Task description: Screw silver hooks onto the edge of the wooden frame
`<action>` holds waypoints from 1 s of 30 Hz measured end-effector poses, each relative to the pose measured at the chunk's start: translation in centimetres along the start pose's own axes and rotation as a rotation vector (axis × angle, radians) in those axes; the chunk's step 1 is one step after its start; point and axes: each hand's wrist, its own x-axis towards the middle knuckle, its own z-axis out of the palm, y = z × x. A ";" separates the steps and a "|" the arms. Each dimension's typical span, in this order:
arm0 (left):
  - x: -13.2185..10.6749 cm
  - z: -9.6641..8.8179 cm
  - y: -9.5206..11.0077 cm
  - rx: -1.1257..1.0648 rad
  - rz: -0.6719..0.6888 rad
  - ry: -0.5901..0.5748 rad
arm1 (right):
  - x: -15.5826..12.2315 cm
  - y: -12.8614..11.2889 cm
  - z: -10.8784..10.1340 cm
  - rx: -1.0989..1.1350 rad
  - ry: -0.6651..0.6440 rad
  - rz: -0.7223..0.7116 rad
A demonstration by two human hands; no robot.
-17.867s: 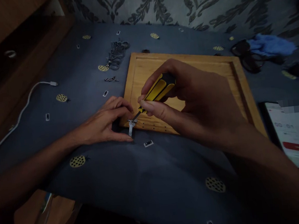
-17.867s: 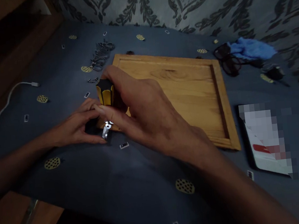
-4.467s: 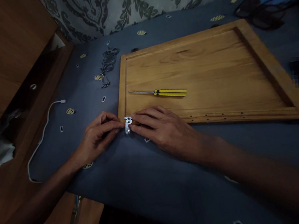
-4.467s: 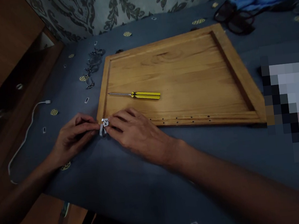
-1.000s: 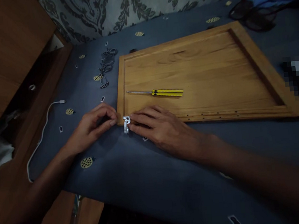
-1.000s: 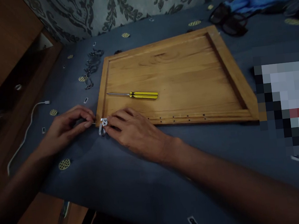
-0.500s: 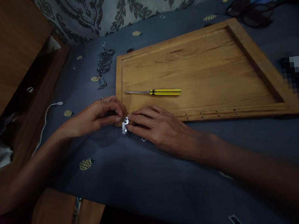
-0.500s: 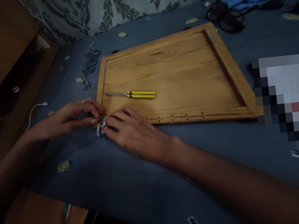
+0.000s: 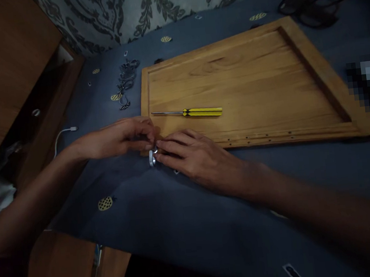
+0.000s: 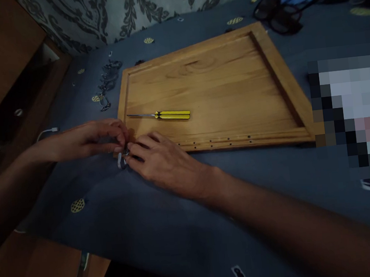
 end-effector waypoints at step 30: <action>-1.2 0.9 0.3 -0.115 -0.088 0.231 | -0.1 -0.1 0.2 0.006 -0.001 0.008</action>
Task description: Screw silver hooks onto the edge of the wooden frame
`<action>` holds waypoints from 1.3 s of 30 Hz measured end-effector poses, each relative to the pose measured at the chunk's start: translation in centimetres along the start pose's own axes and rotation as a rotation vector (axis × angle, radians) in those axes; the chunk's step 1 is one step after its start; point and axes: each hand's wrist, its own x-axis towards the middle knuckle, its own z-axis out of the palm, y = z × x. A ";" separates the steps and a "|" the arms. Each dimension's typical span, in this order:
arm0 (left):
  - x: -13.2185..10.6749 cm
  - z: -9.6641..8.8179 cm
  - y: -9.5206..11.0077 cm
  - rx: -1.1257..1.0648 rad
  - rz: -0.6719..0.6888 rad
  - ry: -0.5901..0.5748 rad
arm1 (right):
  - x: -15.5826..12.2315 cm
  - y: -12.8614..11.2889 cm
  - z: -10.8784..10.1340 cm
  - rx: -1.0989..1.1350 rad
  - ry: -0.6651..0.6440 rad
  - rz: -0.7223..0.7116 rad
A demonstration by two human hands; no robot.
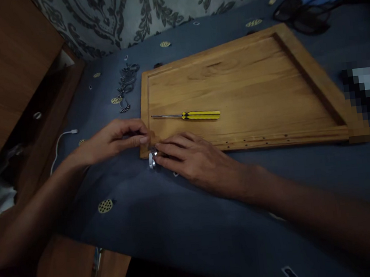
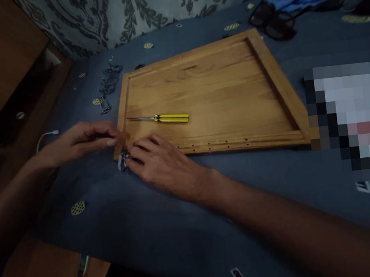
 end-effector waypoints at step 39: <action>-3.0 6.5 -2.5 0.107 0.150 0.403 | 0.1 -0.1 -0.2 0.080 0.092 0.054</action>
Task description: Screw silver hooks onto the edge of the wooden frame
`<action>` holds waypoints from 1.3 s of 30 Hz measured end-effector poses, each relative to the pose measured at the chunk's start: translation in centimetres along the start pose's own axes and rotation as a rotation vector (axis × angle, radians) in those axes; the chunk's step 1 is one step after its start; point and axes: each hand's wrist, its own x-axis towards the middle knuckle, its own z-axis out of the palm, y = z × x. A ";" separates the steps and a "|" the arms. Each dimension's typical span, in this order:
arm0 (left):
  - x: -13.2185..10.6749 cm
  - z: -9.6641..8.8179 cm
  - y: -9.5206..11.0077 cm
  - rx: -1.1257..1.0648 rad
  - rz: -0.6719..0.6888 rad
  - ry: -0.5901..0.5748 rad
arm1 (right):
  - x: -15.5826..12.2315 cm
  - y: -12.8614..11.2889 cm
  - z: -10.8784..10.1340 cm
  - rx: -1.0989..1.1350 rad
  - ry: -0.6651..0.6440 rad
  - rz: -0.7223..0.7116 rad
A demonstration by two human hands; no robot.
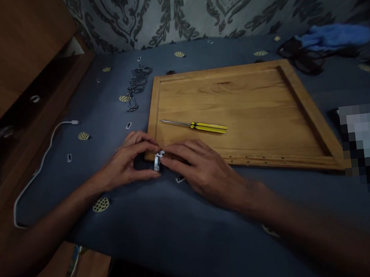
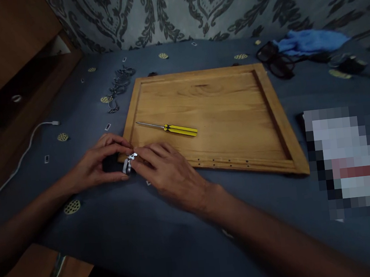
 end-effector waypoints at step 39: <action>0.4 -0.6 0.4 -0.046 -0.105 -0.083 | 0.2 4.4 -2.8 -0.071 -0.017 0.295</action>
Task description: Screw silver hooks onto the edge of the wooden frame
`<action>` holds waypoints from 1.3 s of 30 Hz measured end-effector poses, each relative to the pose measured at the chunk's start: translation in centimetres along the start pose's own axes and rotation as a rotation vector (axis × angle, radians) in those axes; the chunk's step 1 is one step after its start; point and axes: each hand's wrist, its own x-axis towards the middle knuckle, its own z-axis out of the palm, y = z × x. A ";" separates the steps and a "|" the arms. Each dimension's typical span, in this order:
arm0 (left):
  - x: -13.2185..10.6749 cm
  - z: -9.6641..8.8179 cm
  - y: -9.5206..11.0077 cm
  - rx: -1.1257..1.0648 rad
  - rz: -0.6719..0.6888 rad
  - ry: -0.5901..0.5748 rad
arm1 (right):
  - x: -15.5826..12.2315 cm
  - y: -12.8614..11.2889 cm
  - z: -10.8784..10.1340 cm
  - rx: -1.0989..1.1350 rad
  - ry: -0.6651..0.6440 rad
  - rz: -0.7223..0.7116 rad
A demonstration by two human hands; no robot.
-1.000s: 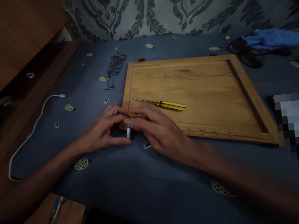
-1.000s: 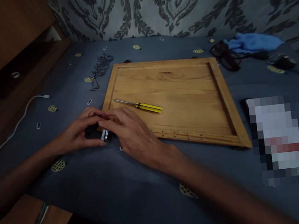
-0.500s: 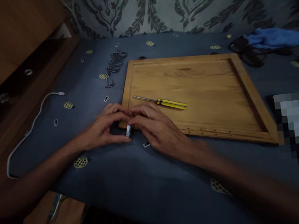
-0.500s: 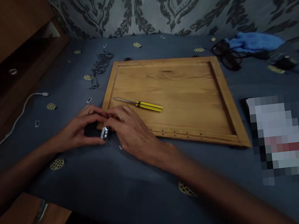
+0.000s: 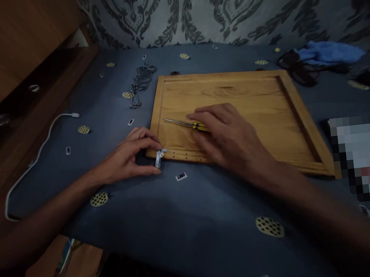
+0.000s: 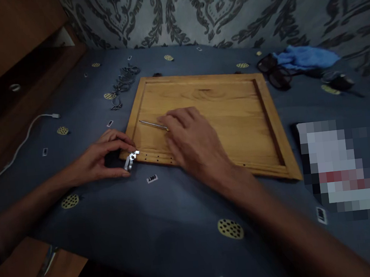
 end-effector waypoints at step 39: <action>0.1 -0.1 0.0 -0.007 0.011 -0.020 | 3.3 -5.4 -4.7 0.427 0.181 0.263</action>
